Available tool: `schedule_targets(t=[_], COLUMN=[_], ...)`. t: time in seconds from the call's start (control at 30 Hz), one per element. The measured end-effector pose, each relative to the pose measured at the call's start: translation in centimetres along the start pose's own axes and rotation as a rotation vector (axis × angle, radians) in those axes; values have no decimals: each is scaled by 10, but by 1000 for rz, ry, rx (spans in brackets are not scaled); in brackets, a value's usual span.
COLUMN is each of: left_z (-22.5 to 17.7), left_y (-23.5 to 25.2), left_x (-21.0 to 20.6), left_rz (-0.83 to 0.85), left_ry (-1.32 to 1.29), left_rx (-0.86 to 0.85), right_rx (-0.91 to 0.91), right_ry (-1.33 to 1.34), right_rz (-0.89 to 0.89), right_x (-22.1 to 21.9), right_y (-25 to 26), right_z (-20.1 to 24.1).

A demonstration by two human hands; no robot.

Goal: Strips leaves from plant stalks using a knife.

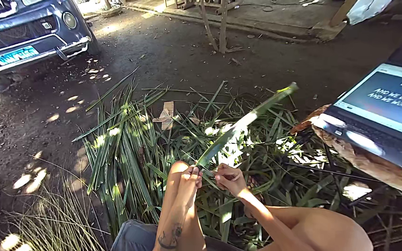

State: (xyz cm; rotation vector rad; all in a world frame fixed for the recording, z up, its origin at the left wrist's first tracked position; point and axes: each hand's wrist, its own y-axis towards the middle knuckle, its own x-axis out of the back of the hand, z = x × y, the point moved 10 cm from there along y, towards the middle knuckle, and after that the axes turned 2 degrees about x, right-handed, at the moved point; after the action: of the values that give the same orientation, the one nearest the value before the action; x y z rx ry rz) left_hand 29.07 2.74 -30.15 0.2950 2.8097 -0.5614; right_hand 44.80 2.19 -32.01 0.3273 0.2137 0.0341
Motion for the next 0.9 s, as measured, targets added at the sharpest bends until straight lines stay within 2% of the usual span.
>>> schedule_targets(t=[0.27,0.47,0.57,0.67,0.73,0.83,0.9], left_z=[10,9,11,18,22,17,17], left_y=[1,1,0,-2,-3,2,3], left_x=[-9,8,3,-16,-22,-10,-5], left_rz=[130,51,81,251,305,222,223], left_ry=[34,-284,-220,-14,-78,-307,-339], left_rx=[-6,103,137,150,152,160,178], right_rx=[53,18,21,23,-8,-27,-26], right_ry=[-50,-169,-144,-73,-35,-62,-90], right_rz=[-19,-14,-15,6,8,17,16], right_x=[-11,2,2,-8,-6,7,13], right_y=[4,0,-2,0,1,2,1], right_z=[19,7,12,29,27,12,6])
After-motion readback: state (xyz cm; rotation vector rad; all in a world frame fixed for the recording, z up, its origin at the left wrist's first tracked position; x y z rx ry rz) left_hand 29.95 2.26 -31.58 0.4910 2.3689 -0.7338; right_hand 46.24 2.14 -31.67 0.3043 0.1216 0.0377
